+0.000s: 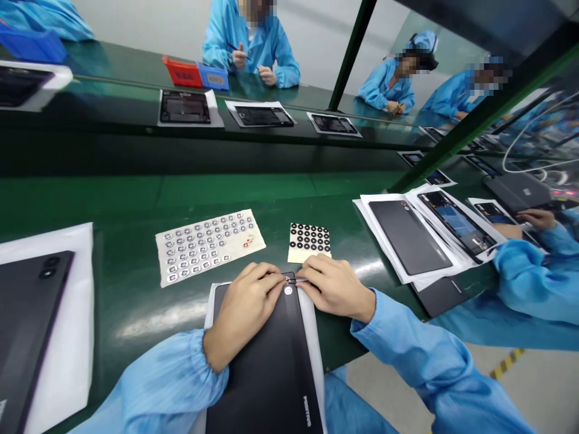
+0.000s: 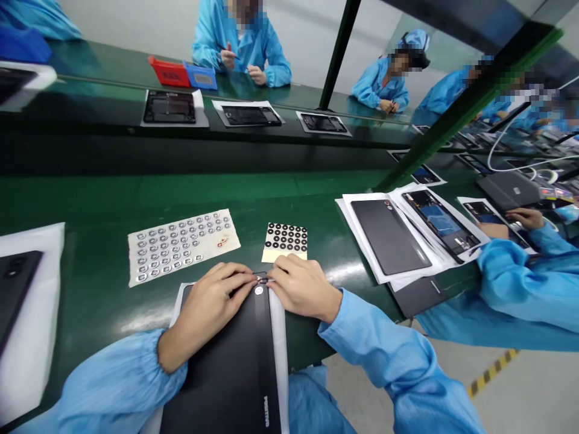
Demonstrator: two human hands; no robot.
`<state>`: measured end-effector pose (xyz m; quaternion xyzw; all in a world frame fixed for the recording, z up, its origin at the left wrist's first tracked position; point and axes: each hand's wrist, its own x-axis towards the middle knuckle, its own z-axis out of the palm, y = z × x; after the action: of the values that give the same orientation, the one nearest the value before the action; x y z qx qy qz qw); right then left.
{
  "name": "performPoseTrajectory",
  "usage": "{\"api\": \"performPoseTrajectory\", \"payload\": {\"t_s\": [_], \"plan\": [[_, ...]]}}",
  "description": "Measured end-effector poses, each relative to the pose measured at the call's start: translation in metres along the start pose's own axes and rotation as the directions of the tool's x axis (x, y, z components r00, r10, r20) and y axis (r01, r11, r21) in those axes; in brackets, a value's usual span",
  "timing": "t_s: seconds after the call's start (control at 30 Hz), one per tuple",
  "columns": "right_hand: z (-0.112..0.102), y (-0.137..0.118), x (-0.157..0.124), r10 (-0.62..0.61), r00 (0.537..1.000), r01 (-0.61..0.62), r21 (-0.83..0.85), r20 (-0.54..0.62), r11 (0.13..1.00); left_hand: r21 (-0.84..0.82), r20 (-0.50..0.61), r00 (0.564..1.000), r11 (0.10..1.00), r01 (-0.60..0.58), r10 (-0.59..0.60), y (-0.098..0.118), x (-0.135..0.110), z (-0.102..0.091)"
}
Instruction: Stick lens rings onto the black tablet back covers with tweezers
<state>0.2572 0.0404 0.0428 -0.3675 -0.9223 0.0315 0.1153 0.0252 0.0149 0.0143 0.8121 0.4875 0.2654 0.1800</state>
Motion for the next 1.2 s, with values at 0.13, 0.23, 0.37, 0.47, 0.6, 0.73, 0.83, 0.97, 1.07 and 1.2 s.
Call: {"api": "performPoseTrajectory", "payload": {"t_s": [0.13,0.23,0.37,0.47,0.6,0.73,0.83,0.97,1.07,1.2], "plan": [[0.004,-0.005,-0.005,-0.112,0.990,0.099,-0.157,-0.079,0.983,0.013,-0.004,1.000,1.000,-0.022,0.023,0.001,0.002,-0.001],[0.012,-0.009,-0.011,-0.218,0.968,0.176,-0.280,-0.126,0.944,0.021,-0.008,0.998,0.998,-0.059,0.059,-0.002,0.001,-0.001],[0.025,-0.018,-0.019,-0.258,0.947,0.167,-0.394,-0.191,0.904,0.049,0.001,0.995,0.994,-0.101,0.101,-0.001,-0.002,0.002],[0.030,-0.017,-0.021,-0.163,0.957,0.084,-0.308,-0.241,0.948,0.128,0.026,0.995,0.987,-0.097,0.094,0.004,0.000,0.003],[0.019,0.002,-0.025,0.183,0.964,-0.208,-0.117,-0.192,0.971,0.151,-0.040,0.999,0.988,-0.026,0.033,-0.009,0.015,-0.013],[0.006,0.020,-0.032,0.257,0.966,-0.242,-0.302,0.010,0.922,0.533,-0.141,0.990,0.845,0.049,0.031,-0.050,0.028,-0.041],[0.006,0.024,-0.033,0.183,0.978,-0.125,-0.410,0.105,0.904,0.723,0.111,0.993,0.682,-0.115,0.050,-0.065,0.029,-0.054],[0.012,0.024,-0.029,0.156,0.982,-0.111,-0.347,0.105,0.931,0.657,0.153,0.988,0.748,-0.095,-0.008,-0.046,0.035,-0.053],[0.017,0.026,-0.031,0.227,0.973,-0.212,-0.226,0.044,0.951,0.102,0.149,0.955,0.965,0.243,-0.256,-0.020,0.050,-0.035],[0.019,0.029,-0.040,0.233,0.970,-0.235,-0.030,-0.065,0.971,-0.560,0.442,0.809,0.585,0.587,-0.388,0.000,0.074,0.002]]}}
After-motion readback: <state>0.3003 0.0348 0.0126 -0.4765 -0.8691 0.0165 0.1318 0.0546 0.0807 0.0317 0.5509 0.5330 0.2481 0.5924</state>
